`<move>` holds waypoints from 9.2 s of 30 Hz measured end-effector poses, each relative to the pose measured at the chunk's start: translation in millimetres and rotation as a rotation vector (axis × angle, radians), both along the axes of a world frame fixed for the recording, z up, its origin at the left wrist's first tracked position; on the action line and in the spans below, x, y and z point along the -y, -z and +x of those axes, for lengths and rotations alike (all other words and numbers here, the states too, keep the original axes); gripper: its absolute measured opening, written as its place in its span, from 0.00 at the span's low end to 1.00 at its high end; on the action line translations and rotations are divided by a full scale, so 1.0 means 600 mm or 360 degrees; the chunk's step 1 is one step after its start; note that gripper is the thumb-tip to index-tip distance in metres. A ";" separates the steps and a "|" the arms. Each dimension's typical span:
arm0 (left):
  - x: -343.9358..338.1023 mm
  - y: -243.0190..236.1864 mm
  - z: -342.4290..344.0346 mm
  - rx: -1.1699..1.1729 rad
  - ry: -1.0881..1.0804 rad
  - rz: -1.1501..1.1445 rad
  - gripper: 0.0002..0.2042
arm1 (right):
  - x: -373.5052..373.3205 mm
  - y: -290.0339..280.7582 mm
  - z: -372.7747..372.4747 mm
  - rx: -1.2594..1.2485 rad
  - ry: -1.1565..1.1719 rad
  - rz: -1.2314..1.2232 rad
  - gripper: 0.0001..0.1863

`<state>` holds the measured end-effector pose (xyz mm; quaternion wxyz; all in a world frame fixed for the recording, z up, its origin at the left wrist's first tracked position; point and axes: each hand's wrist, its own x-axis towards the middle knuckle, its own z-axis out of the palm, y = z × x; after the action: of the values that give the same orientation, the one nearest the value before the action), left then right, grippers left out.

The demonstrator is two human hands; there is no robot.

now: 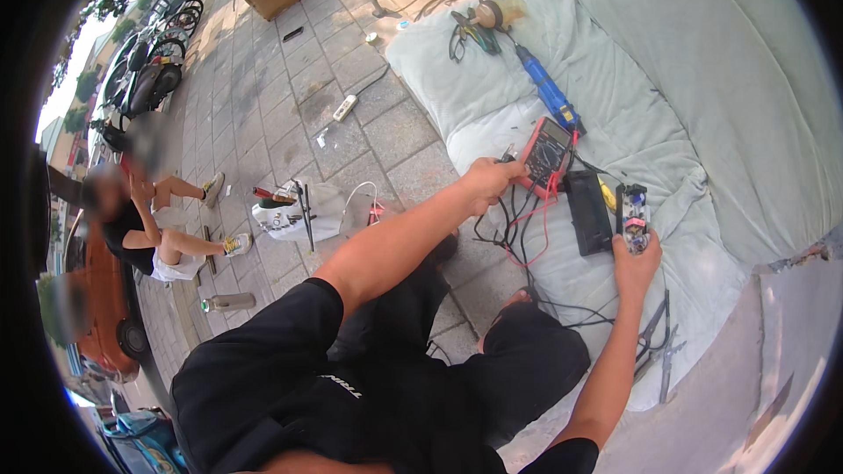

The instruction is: The person sits on a cushioned surface on a sidewalk and uses wire cutters to strip wires and a multimeter to test a small electronic component. They repeatedly strip and test the wires while handling the component.

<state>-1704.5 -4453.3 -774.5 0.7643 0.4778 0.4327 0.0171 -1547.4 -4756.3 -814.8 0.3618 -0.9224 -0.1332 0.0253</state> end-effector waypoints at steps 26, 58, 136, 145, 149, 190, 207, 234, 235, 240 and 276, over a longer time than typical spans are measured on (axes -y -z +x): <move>-0.215 0.125 -0.013 0.0280 -0.0824 0.0310 0.14 | 0.066 -0.029 -0.076 0.0410 0.0440 0.0087 0.41; -0.302 0.032 0.104 -0.0424 0.0797 0.2507 0.20 | 0.063 -0.063 -0.155 0.0306 0.0404 -0.0046 0.42; -0.323 0.000 0.101 -0.0403 0.1125 0.2312 0.22 | 0.041 -0.106 -0.157 0.0372 0.0136 0.0168 0.41; -0.111 -0.105 -0.030 0.0580 0.0485 0.1437 0.15 | 0.047 -0.191 -0.174 0.0547 -0.0317 0.0346 0.42; 0.017 -0.129 -0.064 0.1159 0.0727 0.1174 0.19 | 0.048 -0.229 -0.193 0.0518 -0.0612 0.0311 0.43; 0.061 -0.076 -0.040 0.0919 0.0762 -0.0779 0.21 | -0.077 -0.137 -0.250 -0.0199 -0.0675 0.0730 0.27; 0.011 -0.098 -0.103 0.0703 0.0642 -0.0022 0.29 | -0.100 -0.122 -0.284 -0.0916 -0.0559 0.1278 0.15; 0.083 -0.076 -0.250 0.0507 0.0692 0.0016 0.05 | -0.125 -0.155 -0.344 -0.1270 -0.0529 0.1197 0.07; 0.093 -0.077 -0.260 0.0487 0.0686 0.0006 0.04 | -0.125 -0.151 -0.353 -0.1293 -0.0553 0.1195 0.06; 0.109 -0.038 -0.268 0.0666 0.0452 -0.0149 0.03 | -0.114 -0.166 -0.349 -0.1330 -0.0597 0.1035 0.04; 0.136 -0.031 -0.225 0.0644 0.0840 -0.0194 0.07 | -0.050 -0.151 -0.334 -0.0893 -0.0301 0.0748 0.05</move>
<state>-1839.4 -4534.6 -755.9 0.8400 0.5137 0.1337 -0.1129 -1747.9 -4726.1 -724.1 0.5819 -0.7551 -0.1158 0.2790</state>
